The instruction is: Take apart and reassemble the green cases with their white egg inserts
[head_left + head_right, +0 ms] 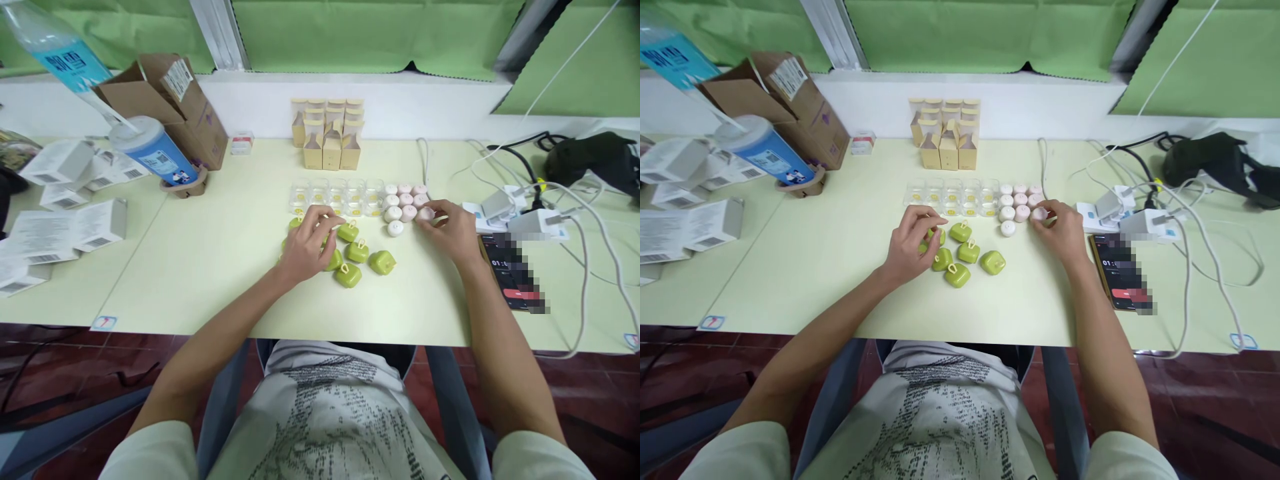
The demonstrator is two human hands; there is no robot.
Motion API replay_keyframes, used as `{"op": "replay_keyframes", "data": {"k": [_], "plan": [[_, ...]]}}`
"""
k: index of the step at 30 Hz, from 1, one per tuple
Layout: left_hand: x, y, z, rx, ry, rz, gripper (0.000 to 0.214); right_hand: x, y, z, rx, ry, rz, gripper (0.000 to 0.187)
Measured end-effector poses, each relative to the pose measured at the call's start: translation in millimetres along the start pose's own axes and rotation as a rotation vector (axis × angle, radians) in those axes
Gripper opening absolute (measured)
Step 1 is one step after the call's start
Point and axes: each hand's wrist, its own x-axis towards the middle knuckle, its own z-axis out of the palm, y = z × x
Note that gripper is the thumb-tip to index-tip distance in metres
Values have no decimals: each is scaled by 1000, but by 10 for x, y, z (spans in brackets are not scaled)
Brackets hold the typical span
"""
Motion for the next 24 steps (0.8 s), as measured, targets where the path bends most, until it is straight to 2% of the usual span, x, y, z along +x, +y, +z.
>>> {"op": "replay_keyframes", "data": {"k": [4,12,14,17,19,21,22,24], "plan": [[14,2,-6,13,3,8,23,4,-27,19,80,48,61,35],[1,-18,8,5,9,-2,22,-12,-63,65,146,65,71,31],[-2,-19,1,2,4,-10,22,-1,-33,54,134,46,54,35],[47,-51,-73,3,21,-26,22,16,-21,-23,123,48,-3,52],[114,-116,-172,-7,50,-57,20,-3,-94,-105,128,117,-53,59],[180,-218,-293,-25,85,-110,16,-64,-253,-177,135,179,-109,52],[201,-278,-355,-28,102,-141,15,-111,-355,-199,137,160,-148,47],[202,-391,-465,-26,112,-213,18,-225,-575,-203,134,-12,-269,48]]}}
